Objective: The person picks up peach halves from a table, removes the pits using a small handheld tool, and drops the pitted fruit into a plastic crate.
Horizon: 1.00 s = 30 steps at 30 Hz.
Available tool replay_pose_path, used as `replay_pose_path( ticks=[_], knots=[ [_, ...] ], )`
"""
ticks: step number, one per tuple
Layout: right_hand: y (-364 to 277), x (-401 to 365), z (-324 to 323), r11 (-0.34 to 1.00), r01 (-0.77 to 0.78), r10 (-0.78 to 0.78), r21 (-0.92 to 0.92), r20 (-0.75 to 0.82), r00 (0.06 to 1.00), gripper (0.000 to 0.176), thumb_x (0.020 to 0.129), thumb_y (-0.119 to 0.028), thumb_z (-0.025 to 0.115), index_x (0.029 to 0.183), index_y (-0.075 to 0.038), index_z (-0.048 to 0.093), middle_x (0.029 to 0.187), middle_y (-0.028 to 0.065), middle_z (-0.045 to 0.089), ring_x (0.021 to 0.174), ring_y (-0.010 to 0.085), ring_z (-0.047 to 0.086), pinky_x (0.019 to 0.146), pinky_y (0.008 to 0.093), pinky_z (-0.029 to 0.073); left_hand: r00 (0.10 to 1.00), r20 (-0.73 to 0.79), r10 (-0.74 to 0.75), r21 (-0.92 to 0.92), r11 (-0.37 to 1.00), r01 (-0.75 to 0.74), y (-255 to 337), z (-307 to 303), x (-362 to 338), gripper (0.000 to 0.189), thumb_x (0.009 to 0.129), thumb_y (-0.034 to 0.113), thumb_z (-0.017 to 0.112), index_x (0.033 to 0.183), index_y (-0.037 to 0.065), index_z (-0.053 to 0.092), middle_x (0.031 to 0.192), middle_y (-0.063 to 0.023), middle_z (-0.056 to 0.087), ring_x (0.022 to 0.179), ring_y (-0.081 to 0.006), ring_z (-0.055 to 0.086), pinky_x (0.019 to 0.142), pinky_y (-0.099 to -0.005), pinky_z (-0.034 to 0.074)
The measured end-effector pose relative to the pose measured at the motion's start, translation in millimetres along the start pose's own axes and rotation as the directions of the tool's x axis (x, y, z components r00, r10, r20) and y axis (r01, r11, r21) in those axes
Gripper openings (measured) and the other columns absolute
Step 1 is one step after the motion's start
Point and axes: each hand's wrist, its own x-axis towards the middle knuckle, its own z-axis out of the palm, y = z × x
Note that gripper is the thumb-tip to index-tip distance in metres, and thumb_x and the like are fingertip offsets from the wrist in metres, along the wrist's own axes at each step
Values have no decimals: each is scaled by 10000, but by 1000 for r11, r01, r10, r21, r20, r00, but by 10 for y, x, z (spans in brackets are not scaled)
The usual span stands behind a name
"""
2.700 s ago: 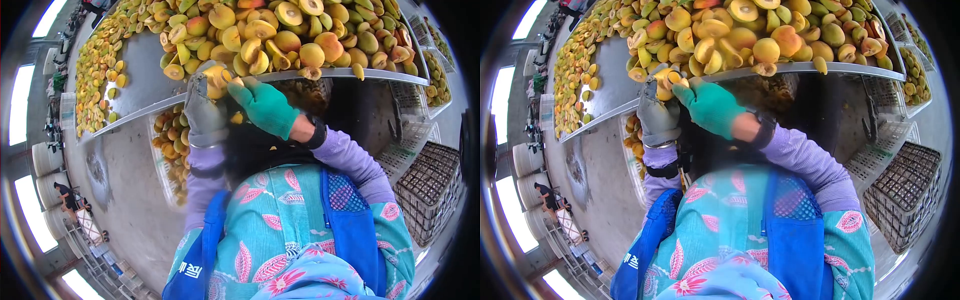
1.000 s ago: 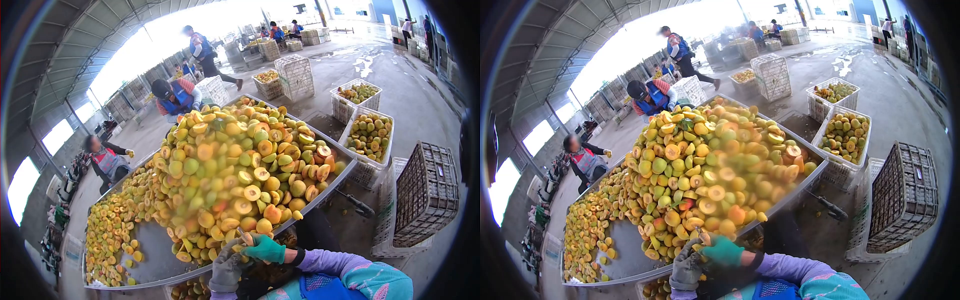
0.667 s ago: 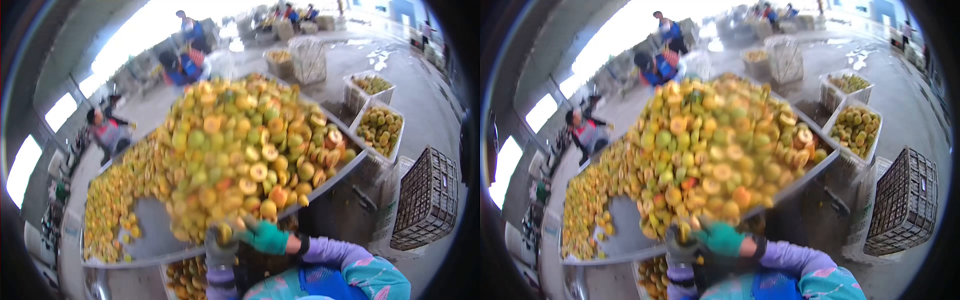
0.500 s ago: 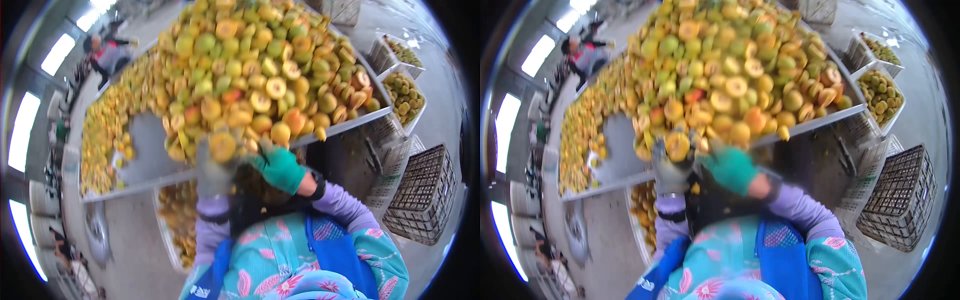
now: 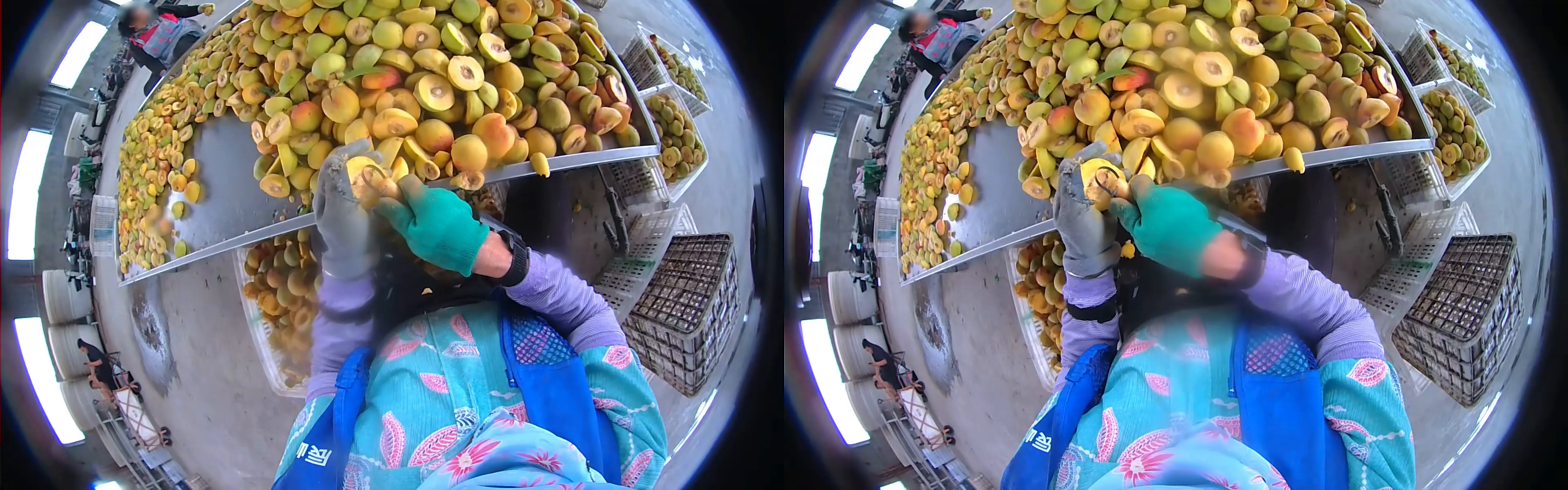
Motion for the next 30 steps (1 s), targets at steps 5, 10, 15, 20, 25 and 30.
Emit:
replay_pose_path(
  ticks=[5, 10, 15, 20, 25, 30],
  knots=[
    [-106, 33, 81, 982, -158, 154, 99, 54, 987, 374, 963, -376, 496, 994, -6, 454, 677, 238, 587, 637, 431, 586, 561, 501, 445, 953, -94, -289, -376, 896, 235, -48, 122, -75, 505, 1022, 395, 358, 1098, -44, 595, 932, -127, 642, 827, -176, 603, 754, -284, 505],
    [32, -108, 206, 979, -97, 98, 181, 4, 995, 385, 967, -395, 484, 1006, -13, 446, 686, 239, 593, 632, 438, 587, 565, 507, 442, 916, -10, -400, -441, 824, 355, -47, 128, -116, 468, 1012, 376, 395, 1063, -41, 602, 924, -128, 643, 823, -177, 608, 718, -277, 504],
    [-95, -119, 86, 955, -184, 178, 234, 50, 983, 390, 964, -396, 495, 1043, -17, 456, 722, 253, 603, 666, 451, 590, 586, 512, 443, 930, 55, -364, -391, 849, 356, 83, 48, -19, 448, 1010, 357, 408, 1029, -44, 607, 893, -115, 650, 800, -175, 614, 705, -273, 502],
    [-96, -163, 246, 828, -191, 210, 528, 25, 977, 370, 964, -359, 501, 1073, -5, 484, 763, 273, 601, 705, 462, 588, 601, 515, 437, 976, -62, -207, 27, 978, 209, 75, 114, -9, 337, 987, 234, 414, 944, 25, 675, 758, -64, 639, 610, -113, 524, 574, -264, 441],
    [349, -192, 580, 879, -55, 79, 473, -29, 996, 315, 965, -321, 487, 1067, -25, 523, 733, 169, 628, 629, 314, 608, 545, 421, 474, 986, -148, 72, 235, 971, -36, -220, 156, -197, 144, 905, 76, 481, 955, 4, 595, 819, -49, 582, 760, -157, 565, 667, -282, 473],
    [-50, -164, 106, 657, -461, 335, 597, 316, 888, 418, 994, -419, 418, 1060, -37, 574, 749, 59, 619, 610, 137, 570, 517, 295, 473, 993, 107, -43, 191, 981, 22, -84, 88, -48, 184, 914, 64, 463, 918, 19, 641, 773, -117, 599, 668, -208, 591, 607, -321, 482]
  ],
)
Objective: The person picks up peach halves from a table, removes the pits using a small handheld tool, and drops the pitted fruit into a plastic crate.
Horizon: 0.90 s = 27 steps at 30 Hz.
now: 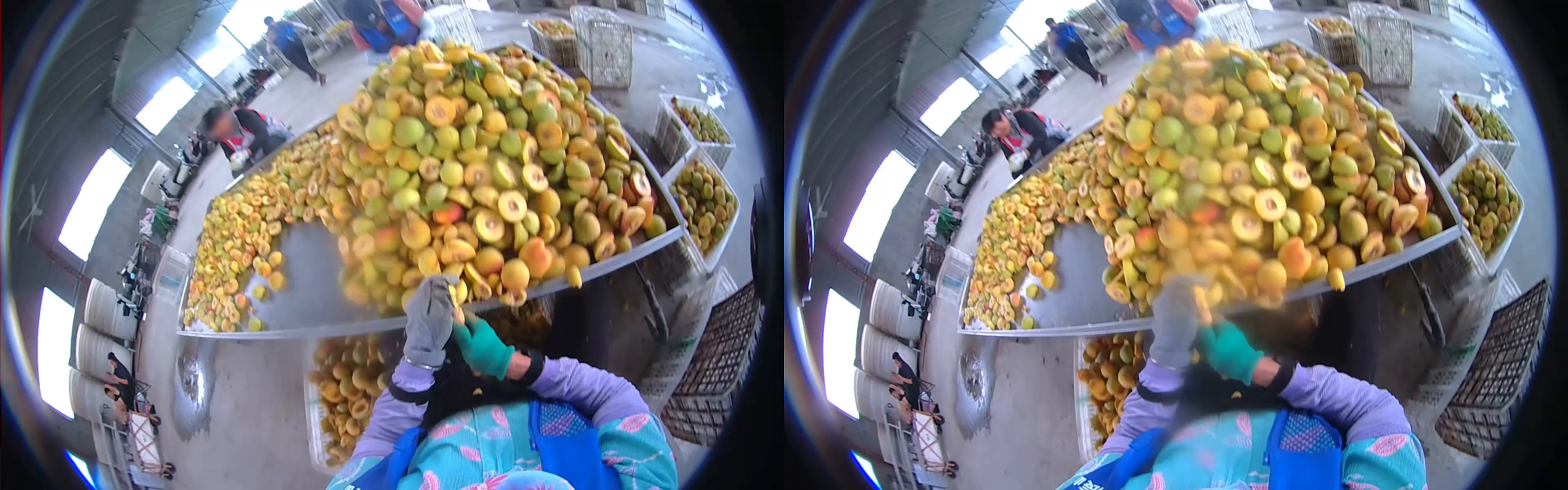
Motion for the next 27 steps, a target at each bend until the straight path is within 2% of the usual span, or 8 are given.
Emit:
replay_pose_path(
  ticks=[4, 8, 13, 16, 19, 22, 25, 27],
  knots=[
    [270, 159, 55, 986, 103, -102, 132, -16, 995, 401, 997, -392, 455, 1131, -32, 568, 851, 30, 630, 664, 62, 547, 549, 228, 454, 983, 173, -67, 61, 997, 57, -5, -46, 149, 222, 908, 53, 453, 937, 43, 673, 745, -89, 584, 589, -169, 557, 572, -291, 471],
    [214, 154, 17, 942, 6, -23, 335, 47, 999, 398, 980, -428, 487, 1079, -48, 553, 771, -11, 578, 559, 77, 514, 459, 224, 415, 990, 45, -130, -188, 973, 136, 51, 54, 116, 194, 894, 59, 468, 959, 53, 651, 799, -97, 611, 606, -187, 584, 583, -302, 488],
    [379, 202, 163, 950, 143, -132, 277, -59, 990, 421, 971, -473, 473, 1009, -56, 523, 644, 5, 543, 443, 106, 496, 378, 239, 386, 971, 210, 117, 207, 965, -161, -133, -5, 193, 189, 769, 33, 579, 952, 54, 623, 869, -94, 654, 756, -276, 642, 664, -353, 520],
    [320, 177, 217, 913, 93, -78, 397, -54, 996, 424, 968, -485, 468, 939, -63, 502, 565, 32, 509, 391, 127, 477, 357, 254, 379, 943, 329, 37, 288, 948, -137, -193, -44, 277, 205, 762, 25, 578, 957, 63, 627, 898, -91, 664, 786, -286, 647, 678, -364, 526],
    [256, 176, 166, 920, 78, -66, 383, -43, 997, 511, 976, -504, 428, 884, -22, 573, 628, 26, 538, 536, 130, 496, 496, 303, 437, 976, 174, 133, 337, 923, -186, -227, 59, 260, 206, 764, 25, 574, 958, 68, 629, 884, -95, 659, 791, -294, 636, 697, -384, 516],
    [366, 286, 109, 939, 154, -141, 308, -64, 988, 422, 964, -485, 476, 924, -66, 504, 614, 14, 529, 434, 108, 485, 381, 249, 384, 998, 44, 51, 397, 915, -65, -90, 119, 218, 222, 759, 24, 569, 966, 74, 629, 884, -96, 650, 816, -301, 619, 723, -406, 494],
    [338, 326, -86, 993, 37, -44, 116, 59, 997, 413, 963, -468, 488, 963, -57, 526, 667, 8, 551, 487, 93, 503, 419, 248, 407, 991, 100, 87, 307, 945, -114, -266, 113, 203, 228, 752, 45, 582, 970, 90, 628, 887, -95, 638, 836, -317, 601, 737, -418, 474],
    [581, 493, -28, 979, 85, -91, 184, 23, 996, 405, 968, -444, 488, 1047, -51, 547, 721, 19, 580, 524, 104, 515, 455, 256, 419, 993, 116, 9, 311, 949, -45, -253, 121, 227, 209, 763, 72, 591, 964, 114, 629, 888, -107, 626, 830, -331, 591, 727, -414, 472]
  ],
)
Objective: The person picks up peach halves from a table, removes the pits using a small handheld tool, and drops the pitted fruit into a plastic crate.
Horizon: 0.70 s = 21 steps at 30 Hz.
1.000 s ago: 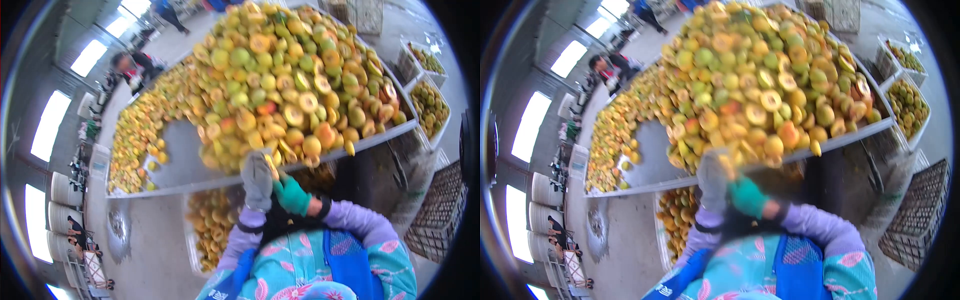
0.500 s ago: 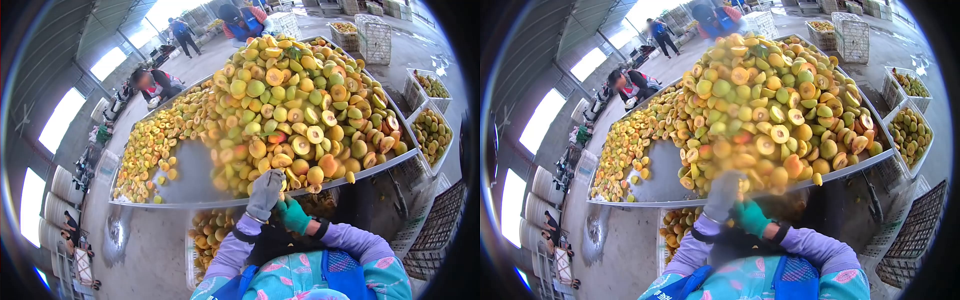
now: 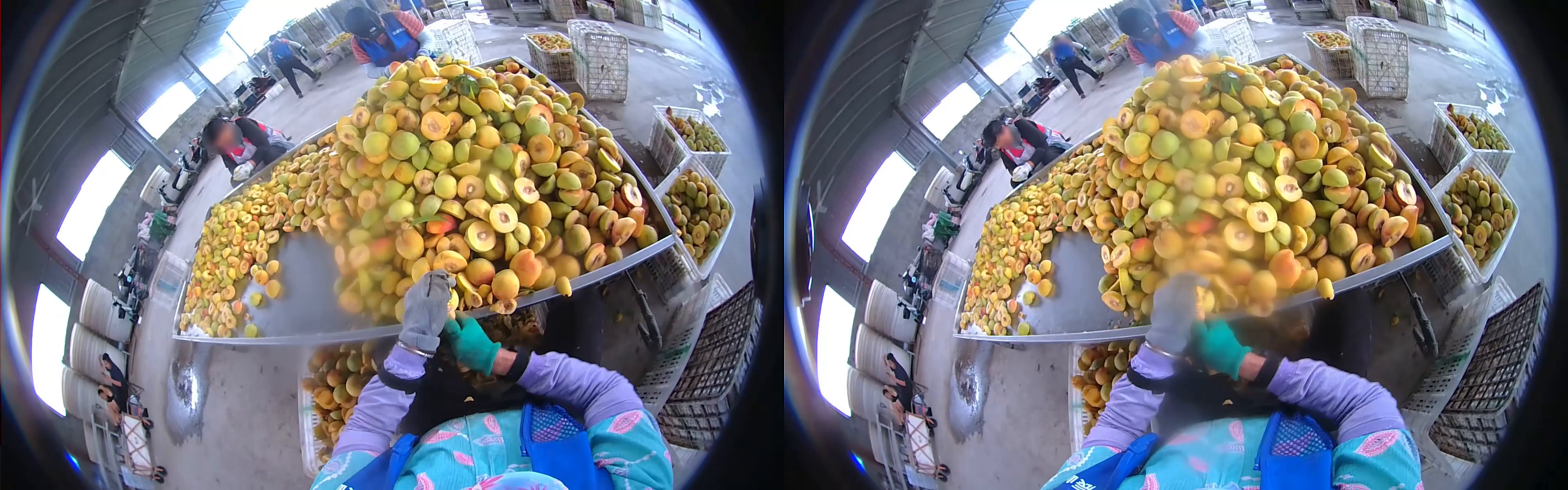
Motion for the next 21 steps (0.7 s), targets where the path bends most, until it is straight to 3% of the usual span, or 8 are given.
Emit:
replay_pose_path(
  ticks=[3, 5, 6, 10, 11, 15, 18, 21],
  knots=[
    [203, 40, 6, 975, 195, -199, -109, -25, 980, 379, 969, -403, 497, 1080, -46, 559, 733, 29, 597, 568, 139, 544, 506, 303, 445, 991, -123, 52, 37, 998, -47, -67, 103, -17, 190, 780, 85, 592, 962, 120, 635, 870, -109, 624, 815, -307, 597, 729, -395, 478],
    [-129, -85, -36, 822, 446, -466, -354, 31, 884, 317, 956, -337, 509, 1018, -29, 554, 685, 103, 600, 572, 249, 572, 511, 384, 451, 1000, 2, -21, -343, 939, 21, 20, -18, -20, 175, 827, 108, 576, 989, 96, 639, 867, -79, 641, 792, -222, 614, 728, -339, 493],
    [-279, -122, -64, 771, 445, -487, -455, 29, 873, 303, 950, -321, 515, 994, -23, 541, 673, 148, 598, 570, 312, 578, 503, 418, 445, 966, 213, -146, -708, 658, 255, 275, -243, 18, 173, 857, 123, 563, 1004, 75, 639, 870, -59, 650, 780, -173, 617, 722, -305, 500],
    [-530, -314, 57, 774, 219, -369, -595, -142, 918, 335, 951, -339, 529, 1036, -19, 480, 680, 233, 590, 582, 413, 585, 504, 486, 427, 993, -40, 112, -477, 871, -117, 233, -129, 0, 202, 909, 134, 503, 1000, -8, 614, 877, -75, 650, 762, -160, 615, 688, -260, 506],
    [-495, -345, 116, 767, 200, -392, -609, -199, 898, 359, 957, -354, 519, 1063, -16, 460, 682, 234, 592, 588, 417, 586, 510, 484, 431, 994, -88, 68, -553, 826, -106, 189, -47, -9, 302, 974, 212, 441, 996, -27, 623, 875, -108, 642, 748, -187, 621, 685, -303, 519],
    [-475, -312, 129, 782, 234, -421, -577, -214, 881, 355, 967, -336, 503, 1032, 8, 446, 664, 242, 582, 591, 426, 583, 510, 487, 433, 899, 150, -411, -883, 352, 309, 228, -34, -62, 259, 954, 184, 448, 977, -12, 617, 866, -108, 643, 759, -187, 629, 683, -312, 536],
    [-484, -301, 99, 780, 192, -387, -595, -219, 896, 348, 972, -320, 494, 996, 23, 442, 650, 249, 576, 599, 434, 583, 515, 495, 434, 979, -171, -114, -463, 886, 22, 259, 39, -92, 284, 960, 219, 446, 992, -6, 617, 852, -104, 642, 749, -178, 625, 662, -300, 535],
    [-481, -280, 85, 775, 207, -399, -598, -210, 892, 358, 973, -320, 487, 972, 35, 441, 652, 258, 579, 612, 439, 590, 520, 503, 437, 960, -143, -241, -692, 718, 77, 224, 84, -53, 313, 974, 228, 429, 1007, -22, 616, 835, -106, 641, 737, -174, 617, 632, -284, 528]
  ],
)
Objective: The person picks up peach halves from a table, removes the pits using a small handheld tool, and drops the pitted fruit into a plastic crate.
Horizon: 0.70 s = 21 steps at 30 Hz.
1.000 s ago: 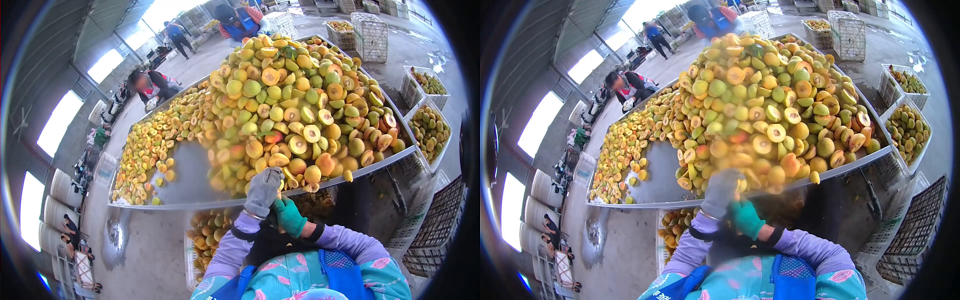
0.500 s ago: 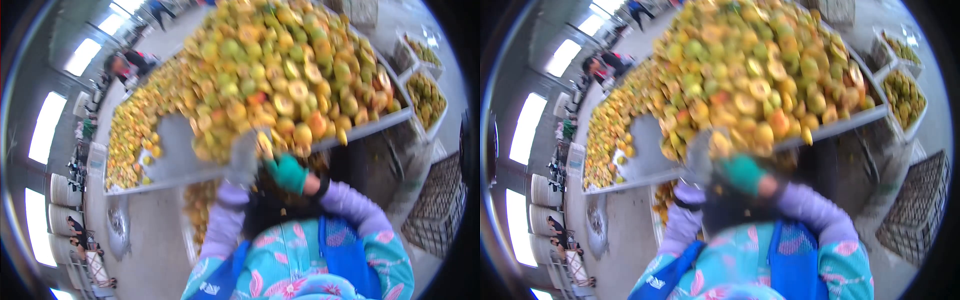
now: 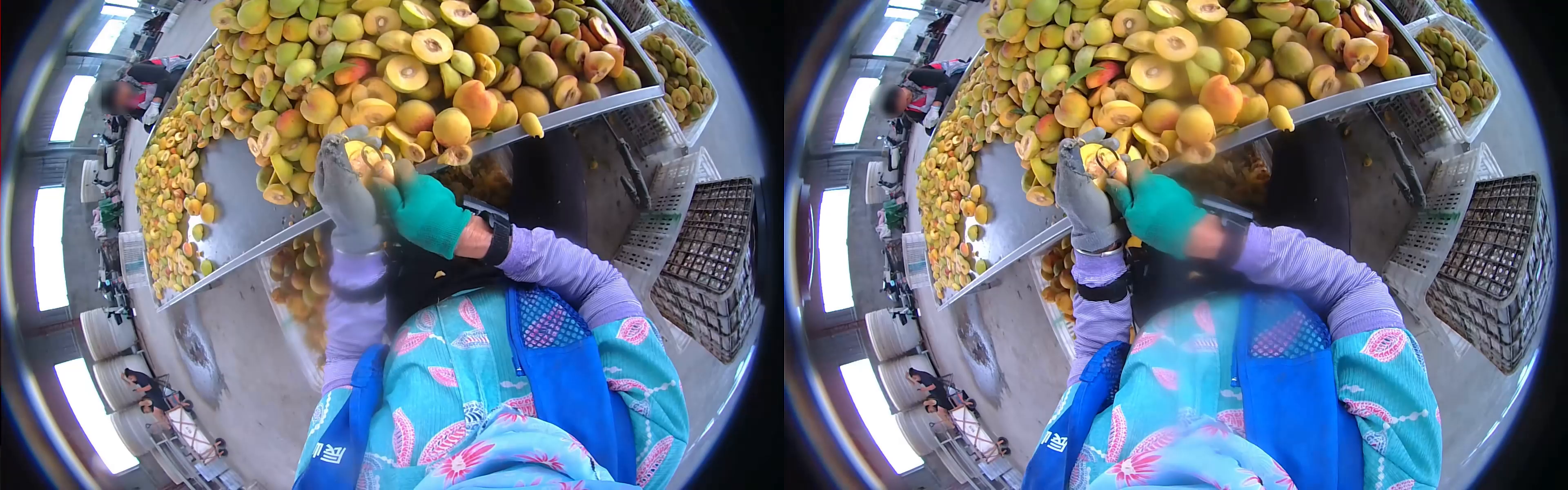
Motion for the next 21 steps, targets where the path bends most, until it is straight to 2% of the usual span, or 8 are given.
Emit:
replay_pose_path(
  ticks=[2, 5, 9, 13, 16, 19, 20, 21],
  knots=[
    [-33, 16, -25, 998, -60, 60, 0, 27, 998, 347, 965, -325, 498, 969, 20, 457, 697, 267, 590, 664, 453, 591, 560, 505, 448, 984, -38, -173, -218, 963, 161, 126, 53, -12, 346, 984, 251, 421, 1011, -33, 616, 816, -115, 636, 697, -176, 597, 593, -268, 505],
    [-55, 40, -65, 989, -149, 150, -22, 76, 986, 339, 955, -332, 509, 959, 5, 480, 739, 277, 600, 720, 471, 591, 607, 506, 461, 973, -71, -222, -193, 960, 205, 116, 80, 6, 356, 989, 270, 423, 996, -26, 621, 801, -114, 633, 682, -169, 583, 597, -254, 491],
    [-55, 70, -69, 991, -69, 77, -112, 65, 995, 375, 968, -331, 484, 941, 42, 467, 663, 271, 588, 619, 449, 594, 540, 503, 450, 990, -84, -116, -71, 991, 110, 60, 103, 34, 337, 997, 264, 430, 986, -10, 626, 801, -105, 636, 710, -154, 591, 628, -257, 496],
    [23, 42, -4, 999, -44, 44, 3, 57, 997, 371, 959, -334, 505, 931, 35, 478, 709, 272, 600, 618, 429, 601, 543, 476, 468, 986, -57, -158, -245, 959, 139, 15, 128, 7, 317, 997, 239, 428, 998, -20, 610, 849, -118, 635, 733, -169, 601, 649, -256, 502],
    [63, 47, 49, 988, 12, -18, 152, 38, 999, 346, 958, -325, 515, 980, 20, 501, 724, 238, 608, 626, 376, 613, 560, 452, 479, 999, 19, -30, -245, 969, 34, -63, 50, -35, 287, 995, 212, 430, 1019, -24, 592, 880, -123, 634, 739, -181, 605, 669, -268, 506],
    [39, 169, -194, 917, -304, 214, 257, 327, 921, 348, 960, -337, 505, 1033, 3, 520, 691, 175, 596, 565, 295, 597, 514, 407, 479, 965, 259, 34, -21, 999, -29, 30, -32, 28, 274, 979, 196, 446, 1043, -20, 601, 976, -120, 625, 809, -216, 625, 720, -316, 533],
    [195, 150, -65, 960, 101, -121, 260, 62, 991, 374, 957, -374, 492, 1051, -15, 530, 654, 109, 569, 468, 207, 537, 429, 362, 458, 937, 348, 24, 31, 999, -37, 61, -78, 59, 252, 972, 158, 445, 1050, -22, 603, 989, -117, 623, 806, -225, 631, 733, -328, 540],
    [226, 78, -19, 938, -81, 42, 337, 119, 992, 381, 955, -386, 492, 1037, -16, 531, 654, 98, 563, 460, 193, 526, 415, 349, 449, 945, 322, -53, -15, 998, 61, 65, -83, 60, 248, 977, 171, 455, 1038, -21, 598, 948, -112, 627, 785, -206, 624, 715, -308, 528]
  ],
)
